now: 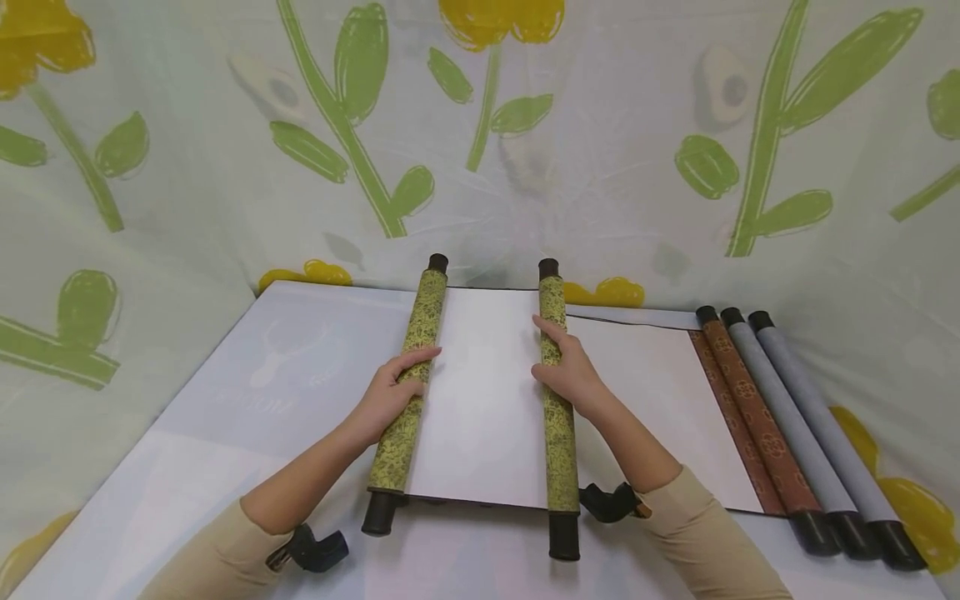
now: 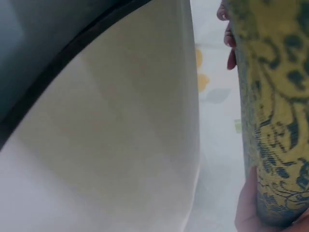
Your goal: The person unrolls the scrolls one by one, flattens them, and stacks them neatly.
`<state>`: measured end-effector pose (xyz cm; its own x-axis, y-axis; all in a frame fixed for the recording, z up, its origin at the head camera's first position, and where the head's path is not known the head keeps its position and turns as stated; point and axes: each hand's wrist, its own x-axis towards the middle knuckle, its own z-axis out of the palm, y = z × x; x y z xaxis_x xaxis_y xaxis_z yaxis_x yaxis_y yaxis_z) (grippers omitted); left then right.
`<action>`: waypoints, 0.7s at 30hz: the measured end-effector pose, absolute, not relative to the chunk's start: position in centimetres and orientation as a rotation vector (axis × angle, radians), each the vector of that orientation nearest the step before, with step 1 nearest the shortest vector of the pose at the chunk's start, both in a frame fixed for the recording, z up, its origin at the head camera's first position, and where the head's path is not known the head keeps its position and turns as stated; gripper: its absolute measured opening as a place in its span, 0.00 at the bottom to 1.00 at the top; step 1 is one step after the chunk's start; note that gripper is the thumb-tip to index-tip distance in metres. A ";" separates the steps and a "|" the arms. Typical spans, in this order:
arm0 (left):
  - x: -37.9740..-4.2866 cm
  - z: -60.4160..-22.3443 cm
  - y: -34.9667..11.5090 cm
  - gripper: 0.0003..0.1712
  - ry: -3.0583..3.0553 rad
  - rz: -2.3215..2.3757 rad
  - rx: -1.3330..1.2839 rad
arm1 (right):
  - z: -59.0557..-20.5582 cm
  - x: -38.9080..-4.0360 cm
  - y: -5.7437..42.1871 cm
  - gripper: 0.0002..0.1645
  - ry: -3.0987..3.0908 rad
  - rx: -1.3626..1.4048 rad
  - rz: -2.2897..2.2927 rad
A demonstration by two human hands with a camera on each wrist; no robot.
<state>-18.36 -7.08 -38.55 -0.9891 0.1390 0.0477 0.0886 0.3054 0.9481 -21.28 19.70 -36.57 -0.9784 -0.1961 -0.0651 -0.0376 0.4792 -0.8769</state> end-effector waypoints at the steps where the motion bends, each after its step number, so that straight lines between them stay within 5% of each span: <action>1: -18.4 -38.6 -7.1 0.31 2.507 1.807 0.212 | -36.6 -21.3 19.8 0.50 2.572 -0.200 -1.507; 9: -18.2 -38.5 -6.9 0.38 2.566 1.691 0.156 | -36.1 -21.0 20.4 0.61 2.622 -0.227 -1.426; 21: -18.4 -38.5 -7.0 0.43 2.619 1.604 0.154 | -35.4 -20.3 21.2 0.58 2.617 -0.254 -1.415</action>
<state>-18.38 -6.96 -38.52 -0.9928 0.1196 -0.0041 0.0507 0.4515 0.8908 -20.25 21.21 -35.41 -0.9735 -0.2217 -0.0560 -0.0745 0.5388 -0.8391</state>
